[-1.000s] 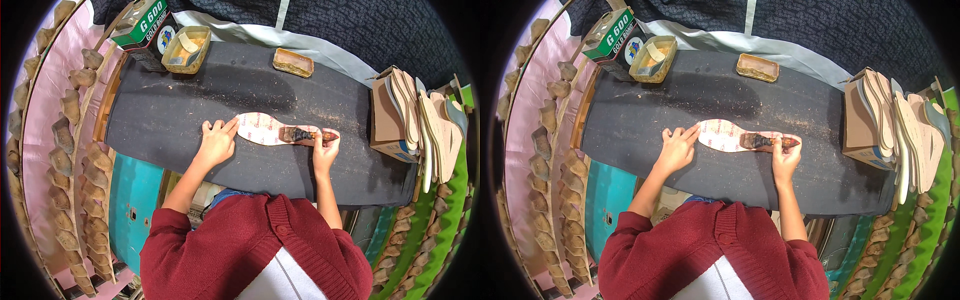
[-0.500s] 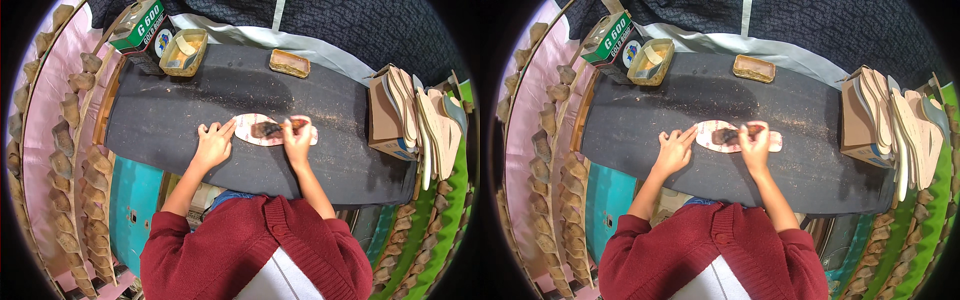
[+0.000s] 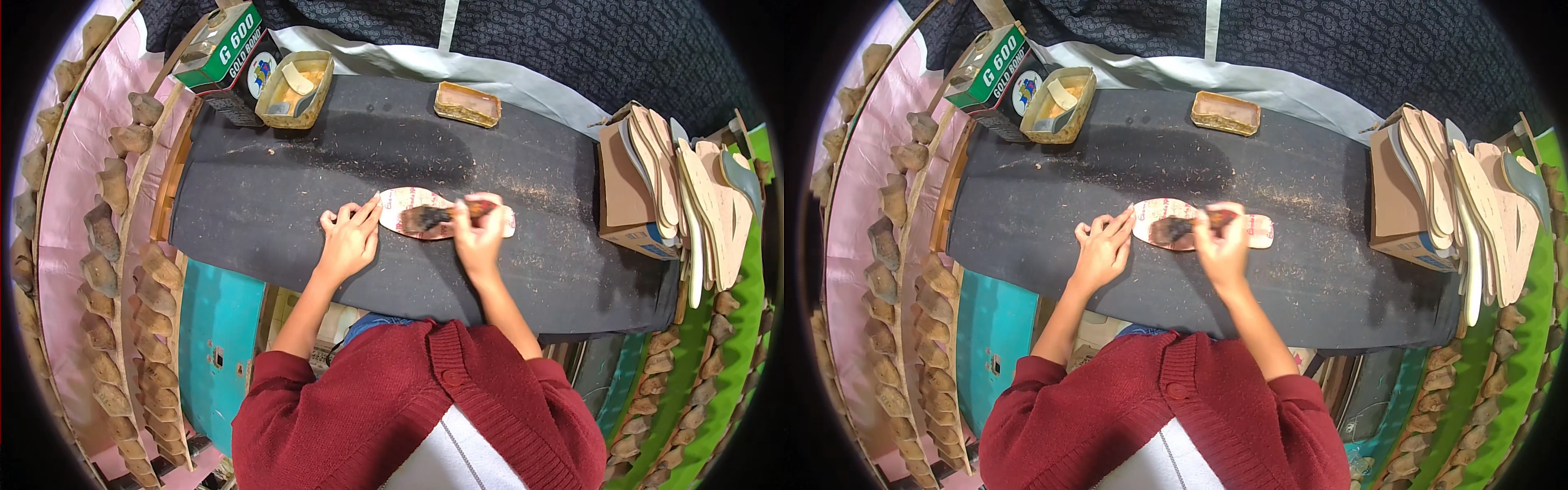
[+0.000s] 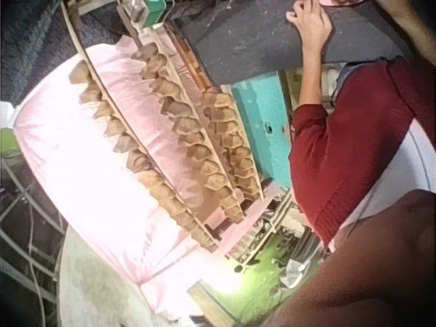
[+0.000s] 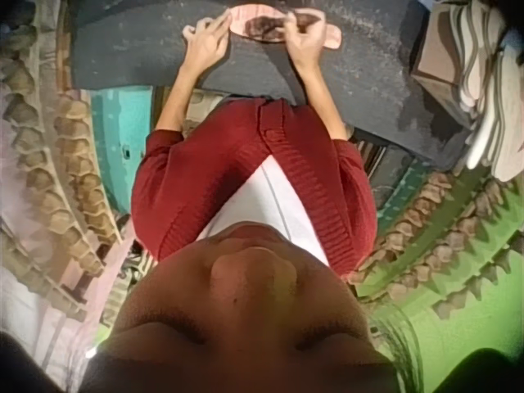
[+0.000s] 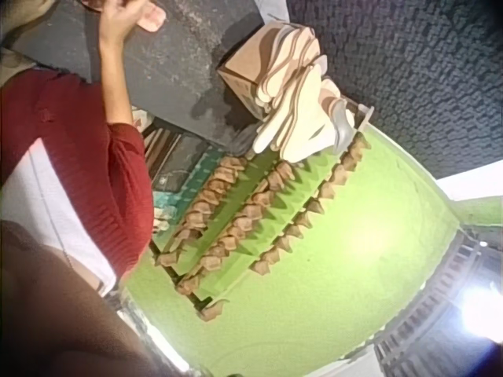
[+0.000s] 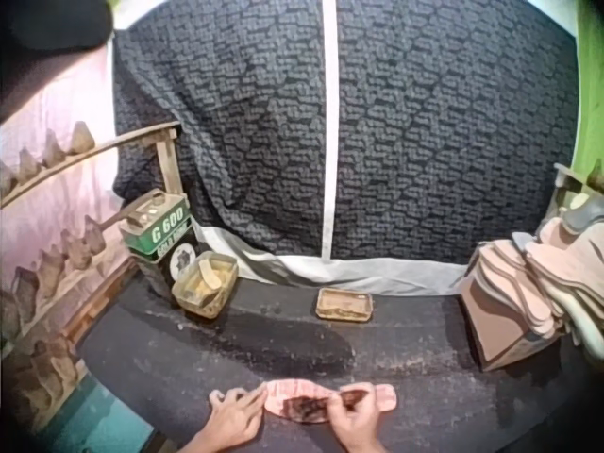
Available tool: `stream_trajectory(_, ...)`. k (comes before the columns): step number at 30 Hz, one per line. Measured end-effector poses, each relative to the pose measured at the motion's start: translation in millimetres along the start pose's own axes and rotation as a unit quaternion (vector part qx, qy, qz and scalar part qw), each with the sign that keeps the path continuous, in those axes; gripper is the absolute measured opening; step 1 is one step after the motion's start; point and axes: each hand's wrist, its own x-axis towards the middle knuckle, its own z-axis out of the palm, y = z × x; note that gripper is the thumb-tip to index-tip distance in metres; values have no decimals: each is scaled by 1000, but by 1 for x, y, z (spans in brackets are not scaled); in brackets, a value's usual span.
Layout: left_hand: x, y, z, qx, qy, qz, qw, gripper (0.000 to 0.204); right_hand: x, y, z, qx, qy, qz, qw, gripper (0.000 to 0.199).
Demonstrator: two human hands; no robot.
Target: Applying adhesive to shoe insoles and soles using a brush.
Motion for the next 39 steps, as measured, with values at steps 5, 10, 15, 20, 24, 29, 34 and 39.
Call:
stream_trajectory(5,-2,7,4,18,24,-42,999,35,-10,8,4,44,-38,49,997,17)
stream_trajectory(10,0,11,9,25,63,-88,994,29,-19,18,-49,24,-14,56,998,21)
stream_trajectory(15,1,10,17,31,109,-109,988,20,-14,4,-51,-24,-29,57,998,17)
stream_trajectory(20,3,14,19,24,118,-120,985,19,-8,-9,-1,61,-35,20,997,16)
stream_trajectory(24,5,15,19,30,124,-119,985,19,-7,13,4,30,-60,44,997,18)
stream_trajectory(29,4,12,21,31,123,-116,985,19,0,23,-49,27,-8,62,998,18)
stream_trajectory(34,3,9,21,28,131,-111,985,18,4,22,-86,-34,-4,66,997,16)
stream_trajectory(39,3,13,21,25,140,-108,984,18,3,1,-56,37,29,34,998,13)
